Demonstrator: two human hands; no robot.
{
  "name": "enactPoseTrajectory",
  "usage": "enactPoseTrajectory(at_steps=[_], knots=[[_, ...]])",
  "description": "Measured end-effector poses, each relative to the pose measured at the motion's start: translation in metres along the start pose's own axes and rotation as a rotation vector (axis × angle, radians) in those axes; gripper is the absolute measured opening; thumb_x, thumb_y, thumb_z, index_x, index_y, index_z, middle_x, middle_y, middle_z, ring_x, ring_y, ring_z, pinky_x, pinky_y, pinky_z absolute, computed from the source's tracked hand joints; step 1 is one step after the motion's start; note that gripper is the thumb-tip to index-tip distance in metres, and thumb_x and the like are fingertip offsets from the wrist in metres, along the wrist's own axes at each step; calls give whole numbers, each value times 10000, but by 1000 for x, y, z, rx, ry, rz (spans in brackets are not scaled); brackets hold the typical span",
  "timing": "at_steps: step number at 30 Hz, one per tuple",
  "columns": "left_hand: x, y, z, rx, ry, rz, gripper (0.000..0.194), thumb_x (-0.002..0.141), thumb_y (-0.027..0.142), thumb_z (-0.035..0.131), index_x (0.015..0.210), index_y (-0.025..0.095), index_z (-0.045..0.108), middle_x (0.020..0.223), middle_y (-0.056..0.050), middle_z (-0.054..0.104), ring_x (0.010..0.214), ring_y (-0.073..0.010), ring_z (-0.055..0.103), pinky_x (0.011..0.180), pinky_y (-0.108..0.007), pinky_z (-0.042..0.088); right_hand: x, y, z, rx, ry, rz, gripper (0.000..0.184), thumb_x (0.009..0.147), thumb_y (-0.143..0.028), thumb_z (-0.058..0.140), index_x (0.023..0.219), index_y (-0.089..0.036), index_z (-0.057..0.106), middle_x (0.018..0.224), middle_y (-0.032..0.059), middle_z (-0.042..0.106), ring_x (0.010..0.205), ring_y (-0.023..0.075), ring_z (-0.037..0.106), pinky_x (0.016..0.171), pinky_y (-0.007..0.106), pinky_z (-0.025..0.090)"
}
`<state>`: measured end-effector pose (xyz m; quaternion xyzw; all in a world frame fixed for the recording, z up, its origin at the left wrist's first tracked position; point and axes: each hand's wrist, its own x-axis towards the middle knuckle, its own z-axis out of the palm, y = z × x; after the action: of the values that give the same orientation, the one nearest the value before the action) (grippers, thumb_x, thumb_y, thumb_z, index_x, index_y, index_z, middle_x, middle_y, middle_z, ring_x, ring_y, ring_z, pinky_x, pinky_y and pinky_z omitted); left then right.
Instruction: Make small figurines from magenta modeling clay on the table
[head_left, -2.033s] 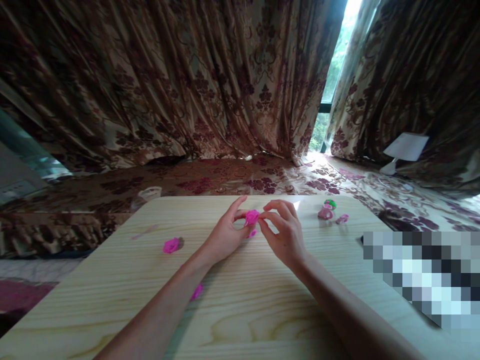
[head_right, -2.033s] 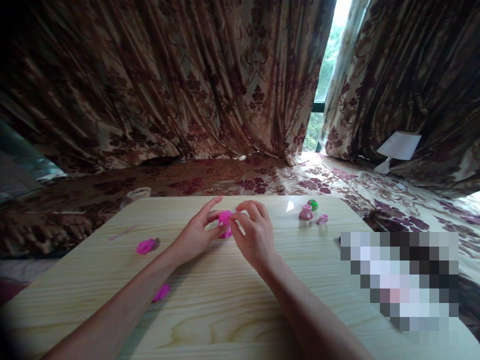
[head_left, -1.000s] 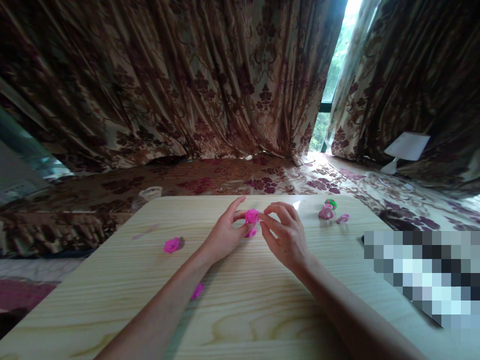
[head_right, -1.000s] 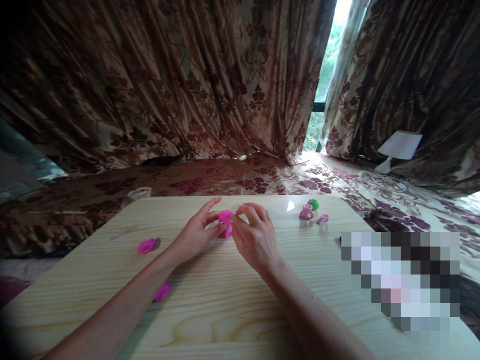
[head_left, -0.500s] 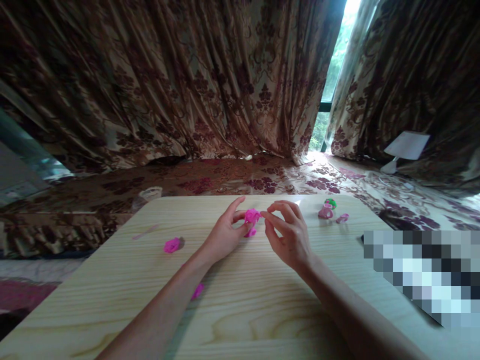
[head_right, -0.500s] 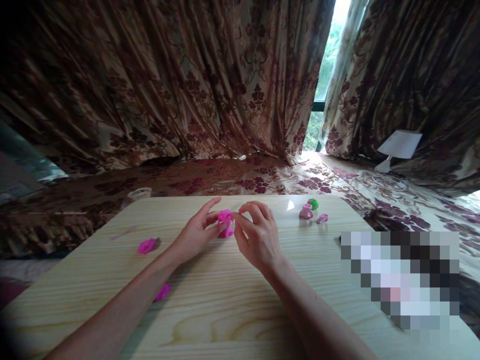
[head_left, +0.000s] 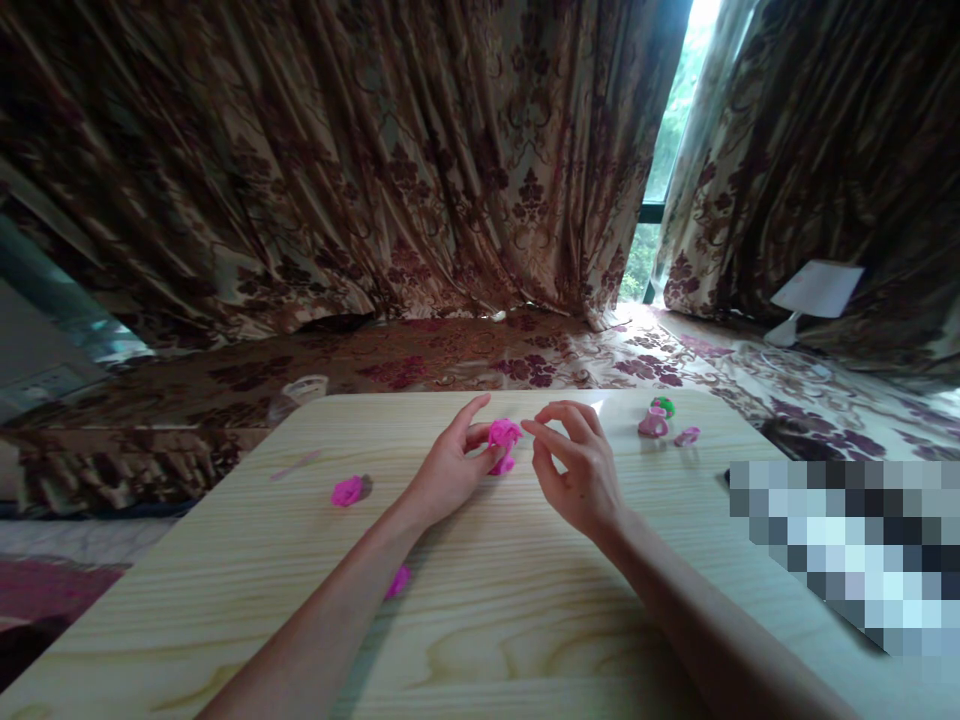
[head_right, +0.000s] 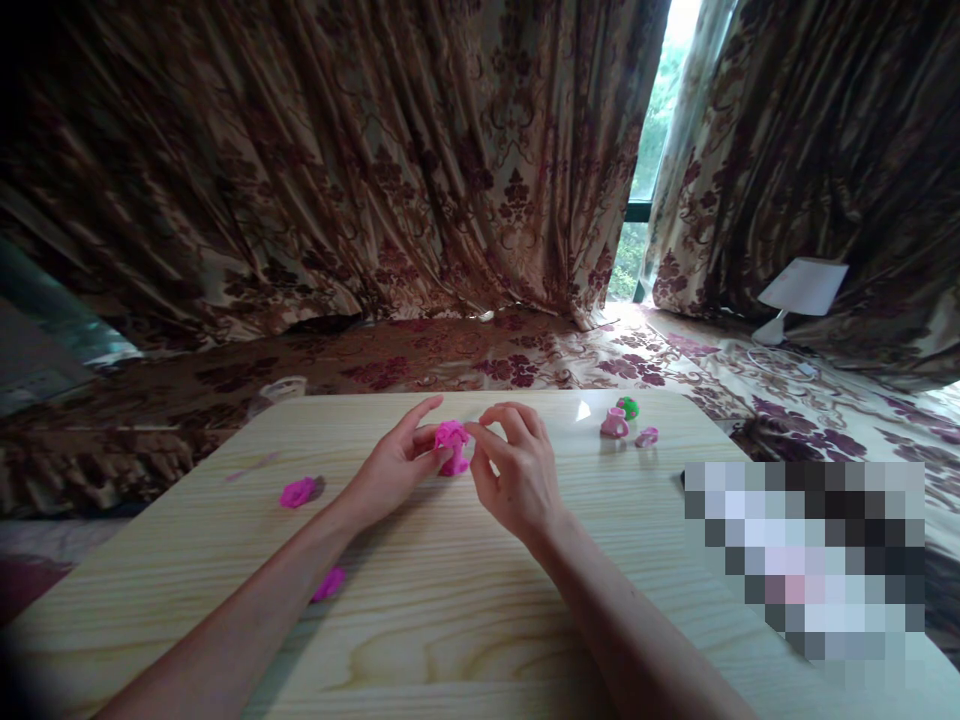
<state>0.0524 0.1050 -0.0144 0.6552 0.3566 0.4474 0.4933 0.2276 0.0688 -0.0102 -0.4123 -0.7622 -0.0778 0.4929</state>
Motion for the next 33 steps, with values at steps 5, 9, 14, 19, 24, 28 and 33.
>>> enactPoseTrajectory(at_steps=[5, 9, 14, 19, 24, 28, 33], knots=[[0, 0, 1, -10, 7, 3, 715, 751, 317, 631, 1365, 225, 277, 954, -62, 660, 788, -131, 586, 782, -299, 443, 0, 0, 2, 25, -14, 15, 394, 767, -61, 498, 1068, -279, 631, 982, 56, 559, 997, 216, 475, 848, 399, 443], [0, 0, 1, -17, -4, 0, 718, 752, 321, 629, 1367, 223, 271, 983, -68, 654, 820, -137, 591, 801, -313, 442, -1, -3, 3, 28, -48, 18, 387, 777, -69, 495, 1075, -276, 631, 998, 58, 556, 1015, 216, 465, 860, 387, 438], [-1, 0, 1, -38, -14, 2, 714, 757, 307, 627, 1368, 221, 267, 967, -62, 652, 811, -131, 588, 794, -305, 443, -1, -3, 2, 32, -44, 16, 399, 780, -71, 491, 1102, -273, 614, 1006, 58, 554, 1022, 217, 459, 868, 391, 433], [-1, 2, 1, -54, -13, -6, 731, 740, 321, 645, 1363, 216, 278, 953, -60, 655, 798, -137, 593, 783, -306, 447, 1, -5, 2, 16, -61, 3, 405, 777, -76, 499, 1110, -283, 604, 1019, 59, 553, 1026, 224, 459, 864, 403, 433], [-1, 0, 1, -38, 4, 2, 728, 733, 301, 654, 1359, 223, 290, 984, -70, 652, 826, -144, 598, 800, -318, 449, 0, -3, 2, 23, -30, 20, 383, 785, -74, 486, 1111, -247, 591, 1018, 65, 560, 1020, 218, 466, 874, 401, 433], [-1, 1, 4, 9, 26, 10, 717, 726, 278, 655, 1350, 215, 307, 1055, -95, 635, 904, -165, 602, 846, -343, 444, -3, 5, 4, 26, 23, 61, 356, 793, -79, 475, 1097, -228, 584, 1000, 71, 571, 981, 214, 491, 845, 400, 448], [-6, 25, -20, 223, 116, 121, 624, 736, 257, 633, 1306, 213, 385, 1189, -99, 570, 1020, -166, 562, 954, -362, 378, -7, 17, 4, 0, 23, 94, 340, 794, -85, 466, 1083, -215, 588, 1008, 73, 578, 961, 209, 514, 826, 386, 449]])
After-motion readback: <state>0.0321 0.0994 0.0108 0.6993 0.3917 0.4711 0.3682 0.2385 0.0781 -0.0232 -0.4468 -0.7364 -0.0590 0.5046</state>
